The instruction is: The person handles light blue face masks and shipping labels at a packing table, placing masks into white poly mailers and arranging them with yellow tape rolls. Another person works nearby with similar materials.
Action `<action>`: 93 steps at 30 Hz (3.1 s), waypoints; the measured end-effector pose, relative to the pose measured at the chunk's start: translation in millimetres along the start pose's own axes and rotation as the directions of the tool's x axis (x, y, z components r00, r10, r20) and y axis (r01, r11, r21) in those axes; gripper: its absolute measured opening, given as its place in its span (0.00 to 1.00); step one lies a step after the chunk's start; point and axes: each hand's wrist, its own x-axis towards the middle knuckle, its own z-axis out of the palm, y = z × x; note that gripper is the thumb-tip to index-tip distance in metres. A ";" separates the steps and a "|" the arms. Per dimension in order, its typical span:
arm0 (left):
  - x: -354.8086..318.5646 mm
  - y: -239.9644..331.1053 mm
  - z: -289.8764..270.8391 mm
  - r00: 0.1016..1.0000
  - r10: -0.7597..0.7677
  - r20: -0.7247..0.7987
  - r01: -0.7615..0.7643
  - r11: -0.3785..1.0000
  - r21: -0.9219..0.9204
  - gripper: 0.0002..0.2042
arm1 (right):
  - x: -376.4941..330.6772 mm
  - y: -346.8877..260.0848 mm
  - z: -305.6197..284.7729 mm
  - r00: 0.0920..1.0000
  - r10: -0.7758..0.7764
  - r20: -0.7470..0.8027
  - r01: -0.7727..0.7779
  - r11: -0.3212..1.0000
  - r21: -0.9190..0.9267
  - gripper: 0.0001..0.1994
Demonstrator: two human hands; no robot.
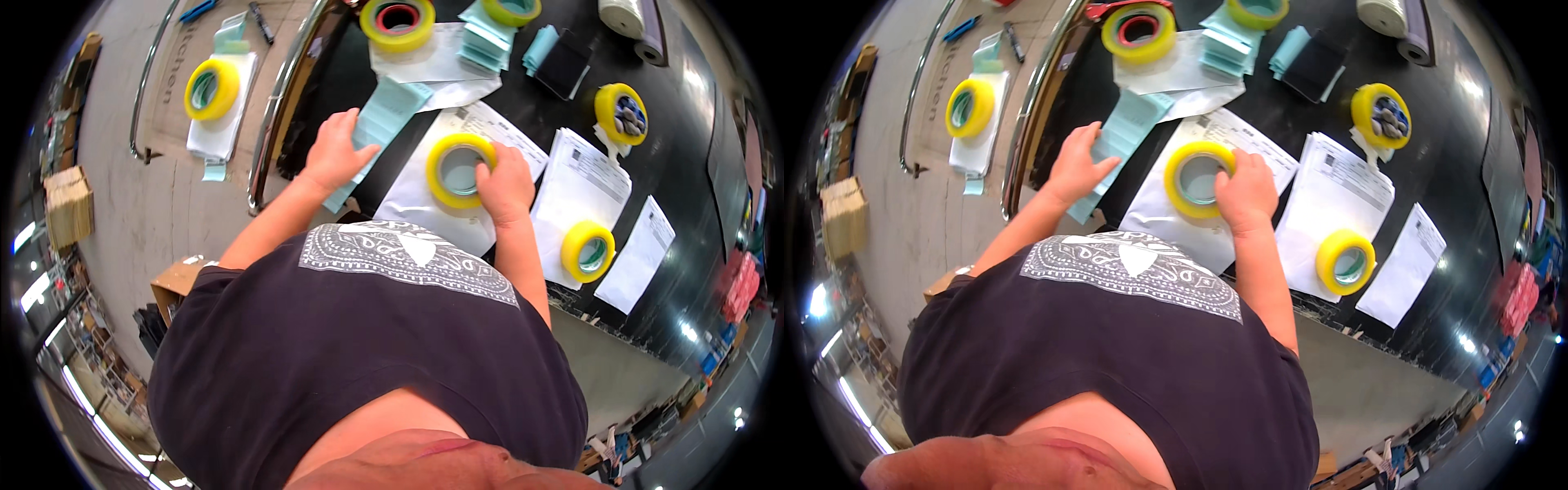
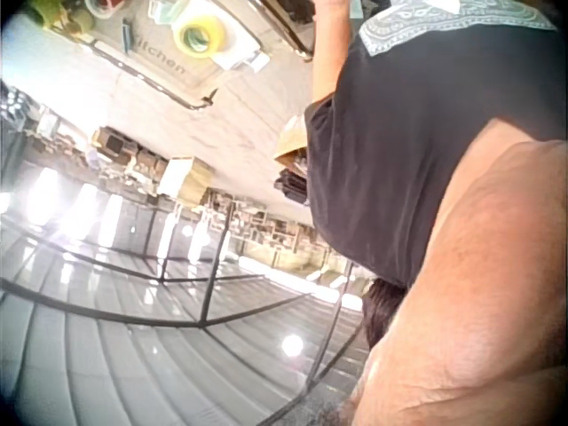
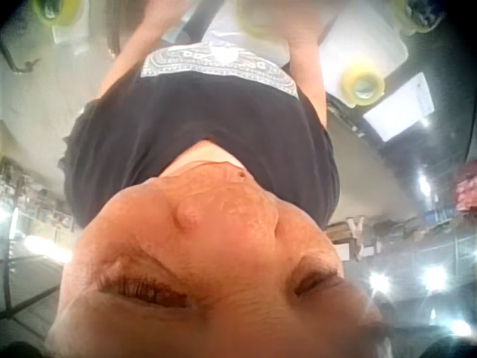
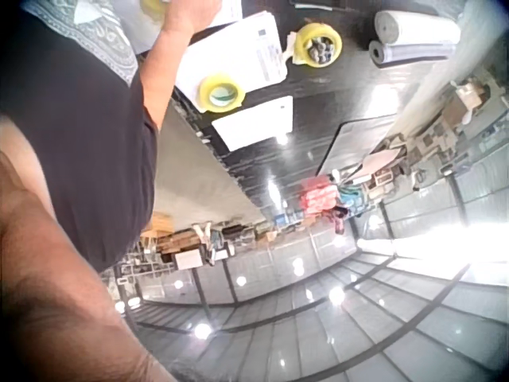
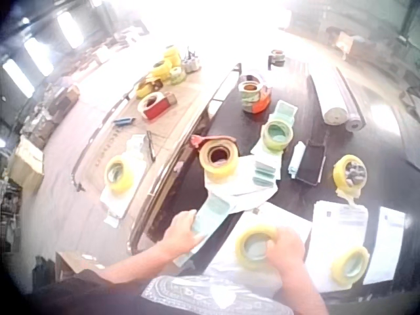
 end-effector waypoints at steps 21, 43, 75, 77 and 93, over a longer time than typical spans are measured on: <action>-57.4 -39.3 -3.8 0.998 -0.045 -0.035 0.040 0.990 -0.136 0.46 | 84.7 -104.1 34.6 0.953 -0.292 -0.083 0.290 0.956 -0.033 0.13; -47.5 -45.7 -24.4 0.996 0.028 0.090 0.028 0.825 -0.564 0.25 | -18.9 -64.1 39.6 0.940 -0.294 -0.174 0.298 0.454 0.840 0.09; -148.5 -71.0 -19.8 0.856 -0.453 0.250 0.095 -0.338 -0.937 0.11 | 65.6 -151.6 47.1 0.494 -0.855 0.159 0.869 0.487 -0.081 0.37; -140.6 -64.7 -14.5 0.877 -0.405 0.259 0.122 -0.335 -0.934 0.09 | 69.8 -170.6 45.4 0.364 -0.920 0.146 0.930 0.353 -0.099 0.36; -141.7 -64.4 5.3 0.812 -0.542 0.216 0.173 -0.130 -0.976 0.10 | 47.5 -193.4 66.4 0.613 -0.524 0.591 0.784 0.497 -0.372 0.33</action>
